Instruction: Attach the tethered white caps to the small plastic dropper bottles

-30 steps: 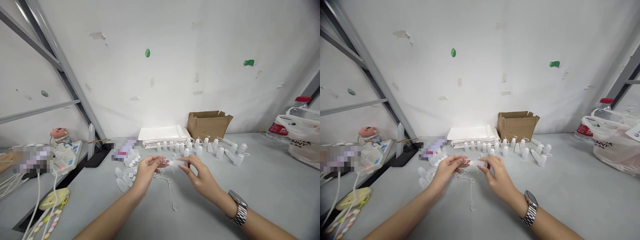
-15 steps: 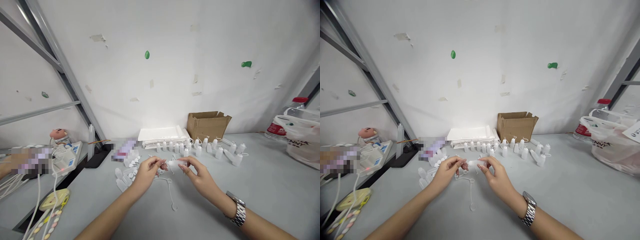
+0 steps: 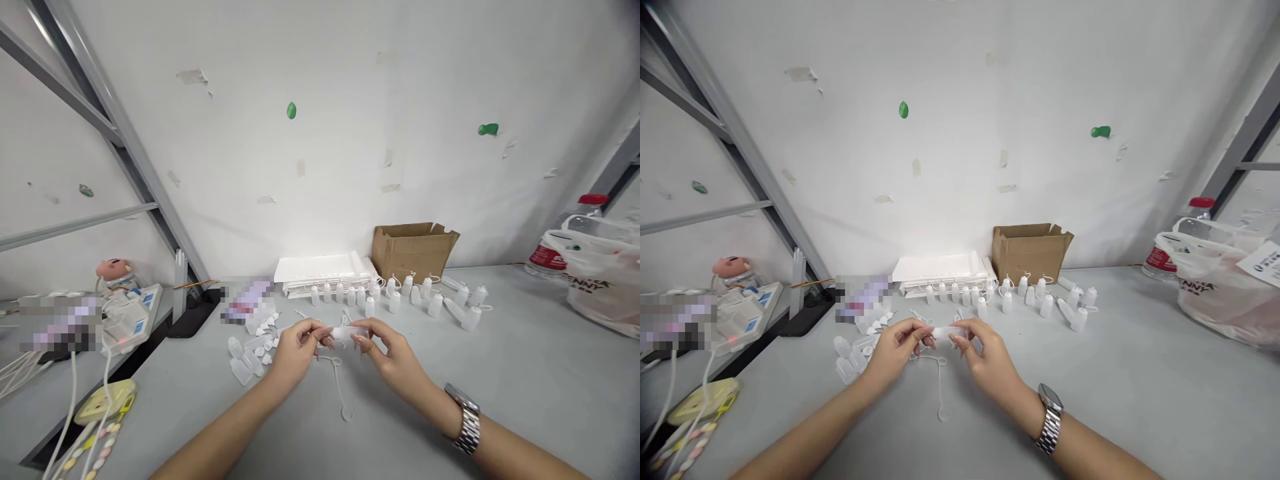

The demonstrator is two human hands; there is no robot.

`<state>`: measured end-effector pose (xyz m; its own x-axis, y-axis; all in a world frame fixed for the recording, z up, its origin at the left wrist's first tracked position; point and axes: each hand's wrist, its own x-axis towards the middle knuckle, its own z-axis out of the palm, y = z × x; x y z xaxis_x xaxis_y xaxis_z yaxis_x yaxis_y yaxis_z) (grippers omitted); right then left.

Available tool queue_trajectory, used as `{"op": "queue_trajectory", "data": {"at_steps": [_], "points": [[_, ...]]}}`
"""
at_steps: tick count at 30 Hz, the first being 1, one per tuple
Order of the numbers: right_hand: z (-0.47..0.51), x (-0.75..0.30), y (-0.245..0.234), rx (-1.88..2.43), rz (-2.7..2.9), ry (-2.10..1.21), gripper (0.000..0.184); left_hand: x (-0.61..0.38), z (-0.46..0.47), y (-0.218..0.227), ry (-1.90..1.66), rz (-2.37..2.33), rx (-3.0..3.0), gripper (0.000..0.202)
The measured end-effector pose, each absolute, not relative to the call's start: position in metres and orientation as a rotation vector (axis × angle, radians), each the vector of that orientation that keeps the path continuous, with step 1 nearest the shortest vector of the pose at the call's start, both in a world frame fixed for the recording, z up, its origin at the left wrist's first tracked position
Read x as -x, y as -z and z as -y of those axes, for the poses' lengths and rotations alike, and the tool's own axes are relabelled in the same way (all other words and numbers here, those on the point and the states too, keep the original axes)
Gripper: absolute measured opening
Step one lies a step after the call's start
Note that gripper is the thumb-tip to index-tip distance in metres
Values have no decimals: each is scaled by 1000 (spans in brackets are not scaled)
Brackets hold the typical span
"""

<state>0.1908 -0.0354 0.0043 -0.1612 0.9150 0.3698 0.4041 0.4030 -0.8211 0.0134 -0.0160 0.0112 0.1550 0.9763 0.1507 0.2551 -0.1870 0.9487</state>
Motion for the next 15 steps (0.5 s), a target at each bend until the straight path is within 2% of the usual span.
{"op": "queue_trajectory", "data": {"at_steps": [5, 9, 12, 15], "points": [[30, -194, -9, 1108, 1829, -867, 24, -8, 11, -11, -1145, -1216, -1613, 31], [26, -193, -9, 1004, 1661, -1145, 30, -10, 9, -10, -1214, -1159, -1528, 30], [26, -191, -11, 953, 1593, -1263, 33, -19, 13, -10, -1146, -1041, -1492, 39], [30, -186, -12, 925, 1587, -1361, 37, -27, 20, -12, -1139, -960, -1429, 35]]}}
